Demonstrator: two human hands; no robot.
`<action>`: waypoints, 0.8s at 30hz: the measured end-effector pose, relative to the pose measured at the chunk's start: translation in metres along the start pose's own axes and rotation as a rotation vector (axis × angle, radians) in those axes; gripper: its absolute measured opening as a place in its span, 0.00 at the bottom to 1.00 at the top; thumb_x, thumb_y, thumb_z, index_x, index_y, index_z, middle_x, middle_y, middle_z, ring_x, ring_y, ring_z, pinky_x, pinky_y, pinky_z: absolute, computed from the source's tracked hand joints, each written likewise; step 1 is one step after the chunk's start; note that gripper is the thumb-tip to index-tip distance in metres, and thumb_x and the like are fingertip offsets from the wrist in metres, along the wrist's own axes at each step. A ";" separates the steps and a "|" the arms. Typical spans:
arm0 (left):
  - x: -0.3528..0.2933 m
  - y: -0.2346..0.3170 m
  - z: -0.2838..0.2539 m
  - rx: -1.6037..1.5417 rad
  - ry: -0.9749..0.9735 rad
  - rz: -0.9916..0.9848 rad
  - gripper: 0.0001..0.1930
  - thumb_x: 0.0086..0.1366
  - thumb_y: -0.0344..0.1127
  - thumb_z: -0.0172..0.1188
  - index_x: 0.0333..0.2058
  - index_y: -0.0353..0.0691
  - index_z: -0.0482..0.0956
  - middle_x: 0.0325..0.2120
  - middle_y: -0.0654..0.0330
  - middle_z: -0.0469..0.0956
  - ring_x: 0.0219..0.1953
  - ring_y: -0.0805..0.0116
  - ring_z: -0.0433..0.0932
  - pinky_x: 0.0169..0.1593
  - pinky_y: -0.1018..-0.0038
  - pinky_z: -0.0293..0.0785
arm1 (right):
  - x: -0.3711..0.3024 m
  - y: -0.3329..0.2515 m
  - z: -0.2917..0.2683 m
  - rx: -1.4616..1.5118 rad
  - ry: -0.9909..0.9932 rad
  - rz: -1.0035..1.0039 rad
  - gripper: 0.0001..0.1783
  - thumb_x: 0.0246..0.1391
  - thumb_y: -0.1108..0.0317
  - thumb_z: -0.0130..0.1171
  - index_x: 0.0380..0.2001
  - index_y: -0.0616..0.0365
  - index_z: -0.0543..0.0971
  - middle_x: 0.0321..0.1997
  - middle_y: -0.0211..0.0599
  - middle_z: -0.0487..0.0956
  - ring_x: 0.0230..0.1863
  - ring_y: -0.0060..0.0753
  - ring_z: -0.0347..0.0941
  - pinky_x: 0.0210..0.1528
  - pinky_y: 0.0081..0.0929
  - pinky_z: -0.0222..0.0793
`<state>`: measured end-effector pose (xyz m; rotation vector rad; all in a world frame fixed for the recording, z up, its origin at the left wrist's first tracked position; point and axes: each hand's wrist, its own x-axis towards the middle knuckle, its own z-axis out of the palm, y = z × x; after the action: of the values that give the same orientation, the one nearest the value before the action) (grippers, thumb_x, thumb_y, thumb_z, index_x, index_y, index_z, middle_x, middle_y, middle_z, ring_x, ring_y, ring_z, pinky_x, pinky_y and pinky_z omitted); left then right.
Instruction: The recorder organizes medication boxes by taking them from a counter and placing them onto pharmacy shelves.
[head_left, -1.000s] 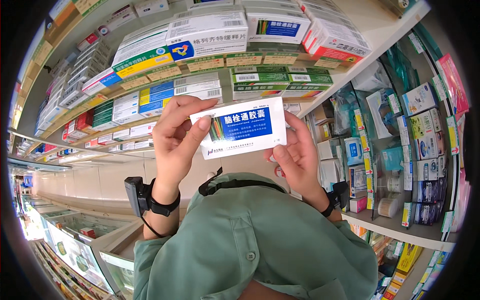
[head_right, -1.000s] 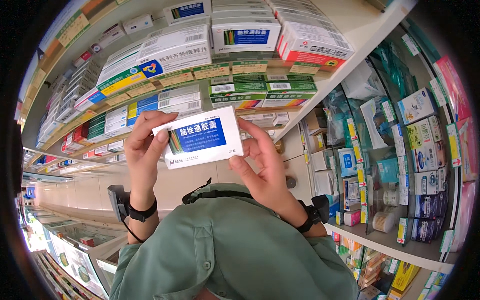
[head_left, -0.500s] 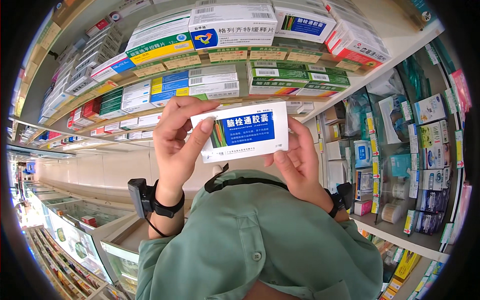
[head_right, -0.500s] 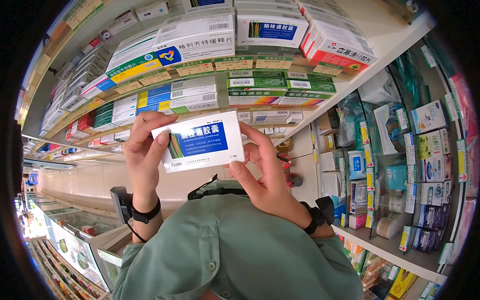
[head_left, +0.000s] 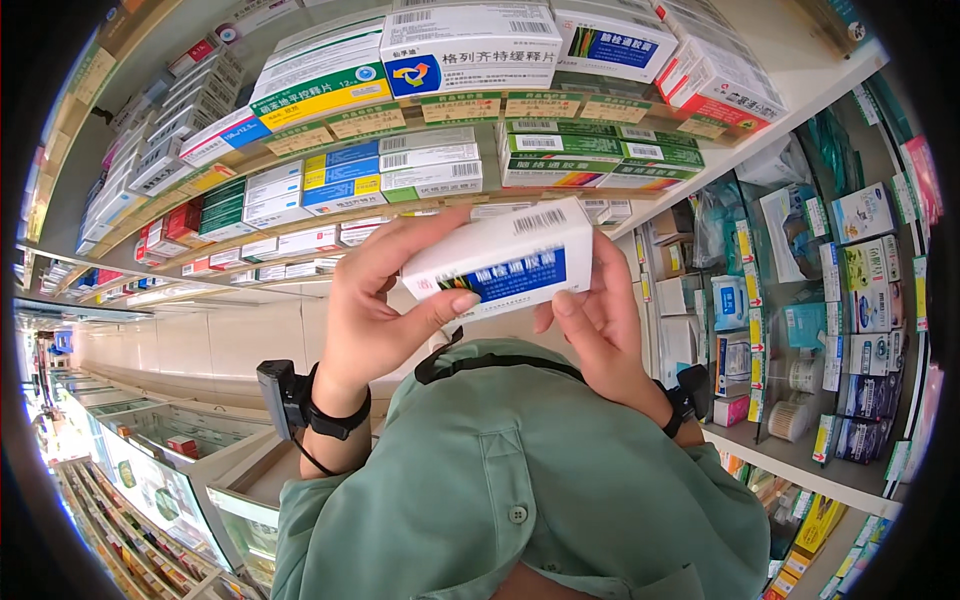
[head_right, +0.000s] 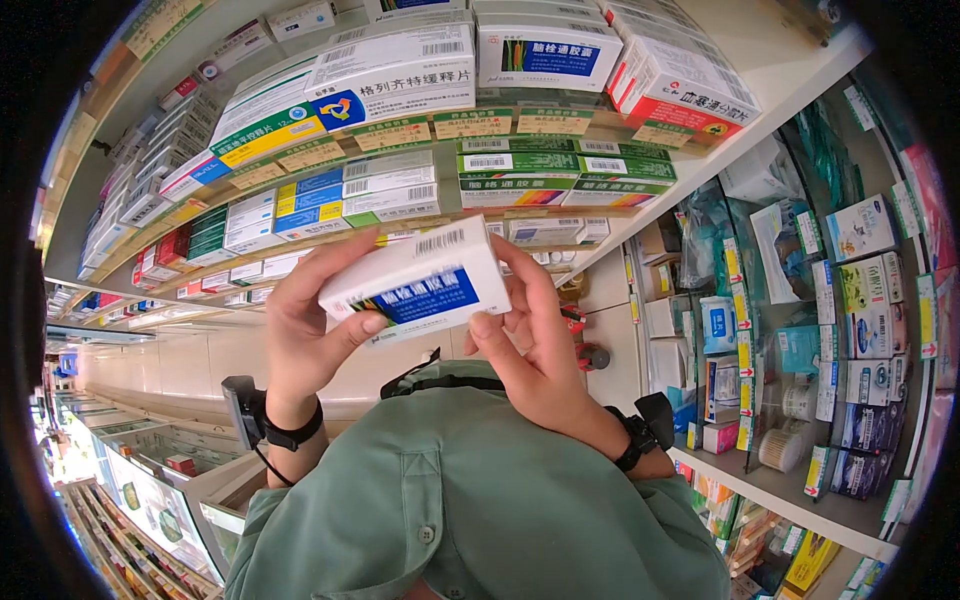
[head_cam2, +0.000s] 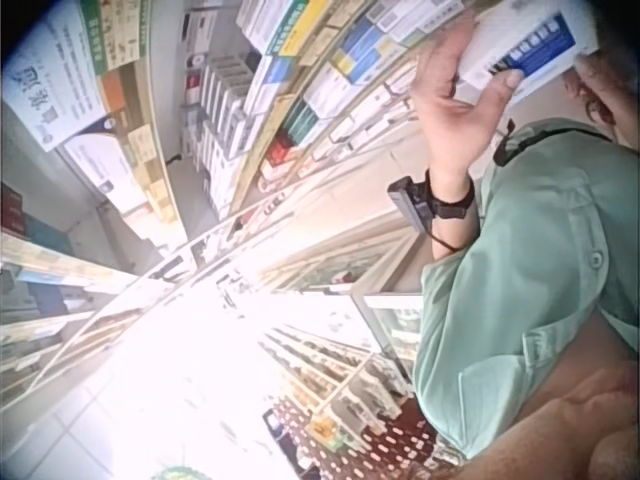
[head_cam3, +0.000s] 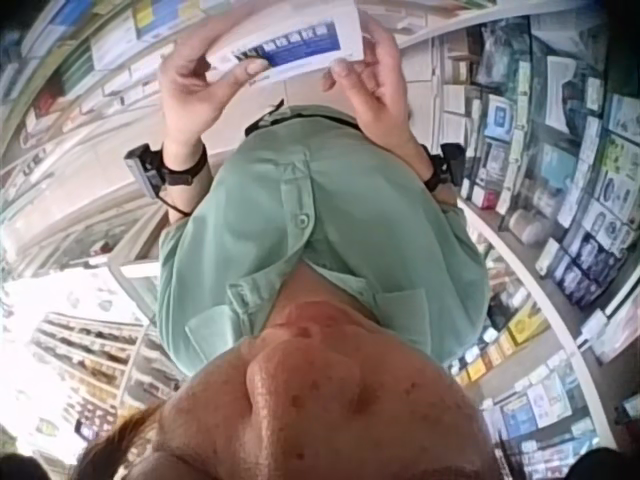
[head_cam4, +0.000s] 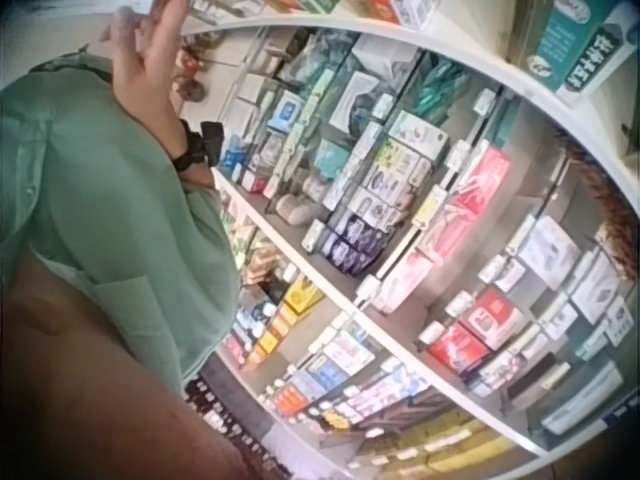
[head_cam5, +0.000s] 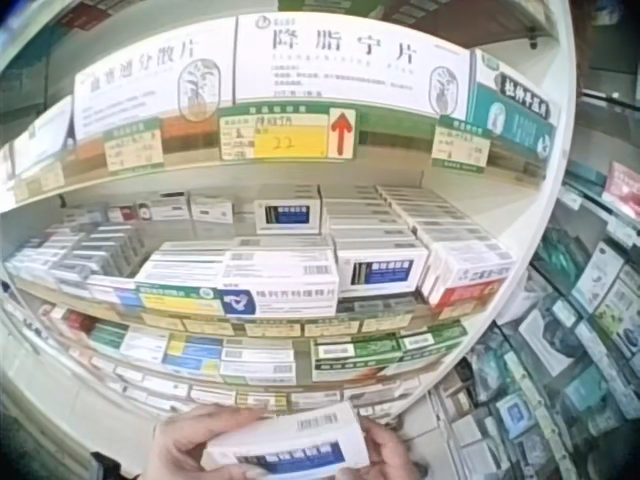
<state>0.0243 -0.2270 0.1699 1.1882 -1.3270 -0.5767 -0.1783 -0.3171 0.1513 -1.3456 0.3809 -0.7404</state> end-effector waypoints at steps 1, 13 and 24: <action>-0.001 0.000 0.004 -0.032 0.045 -0.011 0.31 0.47 0.24 0.70 0.53 0.33 0.72 0.45 0.52 0.77 0.47 0.65 0.76 0.51 0.72 0.71 | 0.000 0.002 0.001 -0.001 -0.001 0.000 0.33 0.61 0.72 0.50 0.65 0.60 0.49 0.55 0.43 0.67 0.45 0.25 0.68 0.39 0.25 0.71; -0.003 0.003 0.005 -0.048 0.115 -0.026 0.26 0.51 0.23 0.68 0.51 0.34 0.73 0.42 0.55 0.78 0.43 0.69 0.77 0.46 0.75 0.74 | 0.000 0.004 0.004 -0.040 -0.008 -0.035 0.34 0.61 0.72 0.50 0.65 0.62 0.47 0.54 0.44 0.69 0.45 0.27 0.71 0.39 0.25 0.71; -0.005 0.001 0.003 -0.136 0.095 -0.152 0.16 0.61 0.31 0.61 0.47 0.32 0.74 0.36 0.59 0.77 0.37 0.76 0.77 0.37 0.82 0.74 | -0.005 0.001 0.005 -0.023 -0.024 0.095 0.33 0.62 0.69 0.50 0.64 0.64 0.48 0.47 0.41 0.74 0.39 0.28 0.75 0.38 0.24 0.70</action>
<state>0.0205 -0.2231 0.1684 1.1956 -1.1060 -0.6998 -0.1780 -0.3103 0.1506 -1.3474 0.4320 -0.6426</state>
